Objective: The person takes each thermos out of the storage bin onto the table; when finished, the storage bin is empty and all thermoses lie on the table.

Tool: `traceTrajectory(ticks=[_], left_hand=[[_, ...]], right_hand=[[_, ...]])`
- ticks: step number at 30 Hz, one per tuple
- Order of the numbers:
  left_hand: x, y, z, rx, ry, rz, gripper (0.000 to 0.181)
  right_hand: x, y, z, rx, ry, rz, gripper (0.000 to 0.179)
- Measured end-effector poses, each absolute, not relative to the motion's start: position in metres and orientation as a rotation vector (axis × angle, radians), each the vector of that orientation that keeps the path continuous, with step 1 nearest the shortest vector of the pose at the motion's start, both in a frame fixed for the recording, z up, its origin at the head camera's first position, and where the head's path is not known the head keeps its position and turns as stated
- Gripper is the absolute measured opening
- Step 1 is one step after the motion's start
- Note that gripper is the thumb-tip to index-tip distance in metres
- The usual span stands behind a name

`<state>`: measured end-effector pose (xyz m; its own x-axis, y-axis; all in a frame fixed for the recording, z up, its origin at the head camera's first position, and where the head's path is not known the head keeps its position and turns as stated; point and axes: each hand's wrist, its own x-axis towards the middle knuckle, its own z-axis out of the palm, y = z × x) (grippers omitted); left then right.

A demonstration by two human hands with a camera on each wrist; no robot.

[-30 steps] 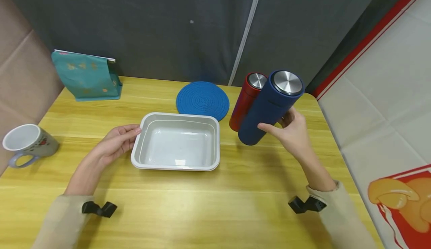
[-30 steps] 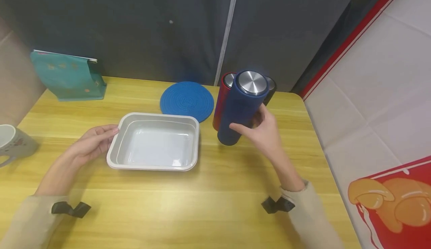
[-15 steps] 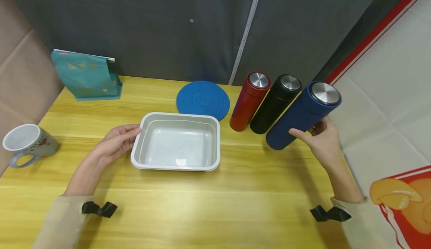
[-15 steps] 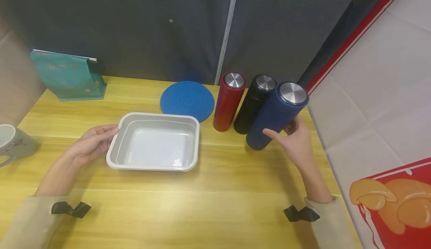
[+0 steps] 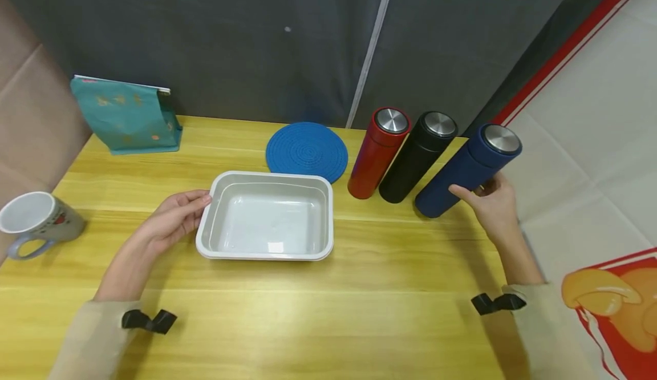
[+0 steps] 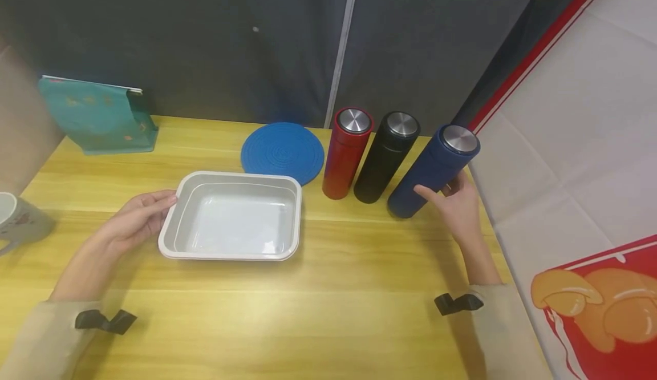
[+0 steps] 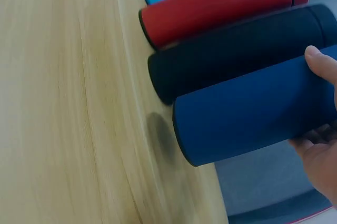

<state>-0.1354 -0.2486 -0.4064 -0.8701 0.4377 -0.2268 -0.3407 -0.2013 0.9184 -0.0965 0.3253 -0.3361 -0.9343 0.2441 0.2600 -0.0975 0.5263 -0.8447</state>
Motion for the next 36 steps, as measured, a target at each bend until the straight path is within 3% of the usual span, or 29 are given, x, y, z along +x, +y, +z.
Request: traceTrajectory(ticks=[14,36], left_hand=[[-0.135,-0.247,-0.406,0.121,1.585,2.104,0.017],[-0.134,-0.248,-0.406,0.107,1.593,2.107,0.017]], right_hand=[[-0.121,0.338,-0.362,-0.068,-2.242,1.638,0.055],[-0.129,0.334,-0.359,-0.078,-2.313,1.578,0.056]])
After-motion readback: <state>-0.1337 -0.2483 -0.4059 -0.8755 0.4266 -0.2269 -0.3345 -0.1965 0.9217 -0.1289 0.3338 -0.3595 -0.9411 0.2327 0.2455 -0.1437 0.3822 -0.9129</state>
